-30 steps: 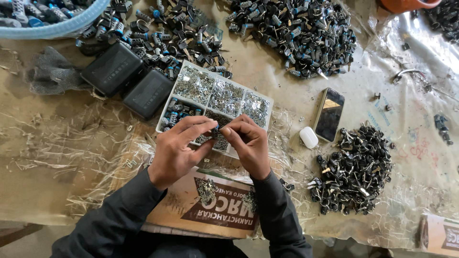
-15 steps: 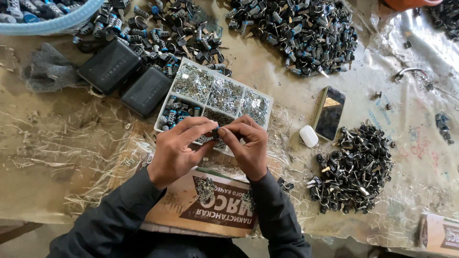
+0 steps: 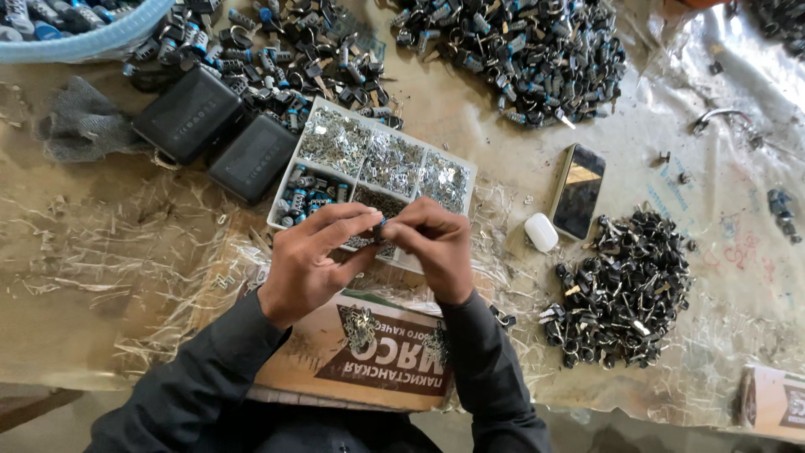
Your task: The person sits at a workbench assembling small metal components. They pick a black housing and small metal and blue parts from a compartment organizer box, fit the parts together by hand, and place the finished assembly onto a growing pile of completed units on the table.
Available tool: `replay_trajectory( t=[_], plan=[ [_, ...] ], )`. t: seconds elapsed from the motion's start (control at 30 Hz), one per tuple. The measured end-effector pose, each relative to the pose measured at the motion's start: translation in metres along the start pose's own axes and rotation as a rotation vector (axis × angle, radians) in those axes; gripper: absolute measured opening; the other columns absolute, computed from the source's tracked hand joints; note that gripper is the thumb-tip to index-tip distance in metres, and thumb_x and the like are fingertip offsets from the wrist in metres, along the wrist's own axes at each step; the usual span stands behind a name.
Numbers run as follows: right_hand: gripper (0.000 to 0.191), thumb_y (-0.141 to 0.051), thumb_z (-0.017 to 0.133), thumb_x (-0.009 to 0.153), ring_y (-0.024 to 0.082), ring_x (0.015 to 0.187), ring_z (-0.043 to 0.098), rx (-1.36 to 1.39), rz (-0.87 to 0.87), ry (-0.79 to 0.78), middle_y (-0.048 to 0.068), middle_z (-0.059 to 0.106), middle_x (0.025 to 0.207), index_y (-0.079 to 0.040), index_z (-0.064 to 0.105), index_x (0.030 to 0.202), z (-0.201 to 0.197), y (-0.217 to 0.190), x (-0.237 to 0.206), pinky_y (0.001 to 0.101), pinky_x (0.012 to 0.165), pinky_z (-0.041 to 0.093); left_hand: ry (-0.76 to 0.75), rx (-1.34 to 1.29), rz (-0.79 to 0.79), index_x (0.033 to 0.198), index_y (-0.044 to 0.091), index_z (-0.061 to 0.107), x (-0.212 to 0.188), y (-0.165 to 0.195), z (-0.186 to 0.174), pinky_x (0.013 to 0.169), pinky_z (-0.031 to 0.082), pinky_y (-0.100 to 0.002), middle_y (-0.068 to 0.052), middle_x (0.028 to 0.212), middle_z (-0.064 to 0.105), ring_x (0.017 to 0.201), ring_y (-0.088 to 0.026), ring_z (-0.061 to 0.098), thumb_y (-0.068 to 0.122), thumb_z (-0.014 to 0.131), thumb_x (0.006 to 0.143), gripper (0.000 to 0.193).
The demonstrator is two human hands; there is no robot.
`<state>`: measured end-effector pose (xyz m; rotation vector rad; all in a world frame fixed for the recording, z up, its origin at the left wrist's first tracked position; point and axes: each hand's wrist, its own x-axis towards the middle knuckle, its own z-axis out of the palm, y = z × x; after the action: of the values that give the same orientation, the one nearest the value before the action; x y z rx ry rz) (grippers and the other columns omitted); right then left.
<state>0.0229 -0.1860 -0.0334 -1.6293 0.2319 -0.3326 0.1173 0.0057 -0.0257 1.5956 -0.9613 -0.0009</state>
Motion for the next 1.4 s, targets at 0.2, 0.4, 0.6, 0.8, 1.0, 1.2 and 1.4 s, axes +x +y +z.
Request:
replay_trajectory(
  t=[0.2,0.4,0.6,0.8,1.0,1.2,1.4],
  plan=[
    [0.005,-0.002,0.073,0.099,0.006,0.079,0.058,0.090,0.043,0.036,0.002,0.064,0.094,0.002,0.075,0.101,-0.005,-0.001,-0.001,0.0217,0.070,0.047,0.011,0.023,0.004,0.123,0.009,0.071,0.000,0.002,-0.001,0.089,0.061,-0.033,-0.009,0.123,0.072,0.108,-0.026,0.074,0.011,0.085,0.084,0.041],
    [0.012,0.004,0.072,0.093,0.007,0.082,0.063,0.060,0.058,0.045,0.000,0.067,0.094,0.001,0.072,0.105,0.004,-0.012,-0.002,0.0207,0.071,0.052,0.045,0.032,0.002,0.120,0.009,0.071,0.002,0.003,-0.004,0.089,0.061,-0.033,-0.009,0.121,0.073,0.107,-0.025,0.075,0.013,0.086,0.084,0.040],
    [0.022,-0.008,0.082,0.083,0.010,0.076,0.060,-0.517,-0.136,0.094,0.002,0.067,0.096,-0.003,0.077,0.104,0.013,-0.017,0.006,0.0242,0.068,0.050,0.052,0.014,0.006,0.121,0.009,0.070,0.001,0.001,-0.004,0.088,0.061,-0.033,-0.009,0.120,0.073,0.106,-0.025,0.075,0.014,0.086,0.085,0.040],
    [0.007,-0.015,0.079,0.090,0.020,0.090,0.056,-1.117,-0.410,0.043,0.002,0.065,0.093,-0.009,0.077,0.093,0.017,-0.010,0.018,0.0330,0.076,0.048,0.030,0.031,0.035,0.120,0.009,0.070,0.000,0.000,-0.001,0.088,0.062,-0.033,-0.008,0.121,0.072,0.107,-0.025,0.075,0.014,0.085,0.087,0.037],
    [0.010,-0.014,0.078,0.092,0.011,0.081,0.057,-0.549,-0.187,0.114,0.000,0.065,0.088,-0.004,0.078,0.091,0.009,-0.017,0.007,0.0254,0.066,0.044,0.036,0.045,0.027,0.121,0.009,0.070,0.001,0.001,-0.003,0.087,0.061,-0.033,-0.008,0.121,0.072,0.107,-0.025,0.074,0.013,0.086,0.084,0.040],
    [0.012,-0.008,0.070,0.101,0.009,0.090,0.057,-0.125,-0.061,-0.059,0.003,0.064,0.098,0.003,0.075,0.103,0.007,-0.021,0.000,0.0236,0.078,0.046,0.059,0.040,0.015,0.122,0.010,0.071,0.001,0.000,-0.005,0.088,0.061,-0.034,-0.008,0.121,0.072,0.108,-0.026,0.074,0.010,0.086,0.082,0.043],
    [0.011,-0.006,0.072,0.097,0.009,0.089,0.057,-0.108,-0.042,-0.053,0.004,0.064,0.098,0.003,0.075,0.102,0.007,-0.020,0.001,0.0229,0.076,0.045,0.044,0.023,0.031,0.124,0.009,0.071,0.001,-0.002,-0.005,0.089,0.061,-0.034,-0.009,0.122,0.071,0.109,-0.026,0.074,0.009,0.085,0.084,0.042]
  ],
)
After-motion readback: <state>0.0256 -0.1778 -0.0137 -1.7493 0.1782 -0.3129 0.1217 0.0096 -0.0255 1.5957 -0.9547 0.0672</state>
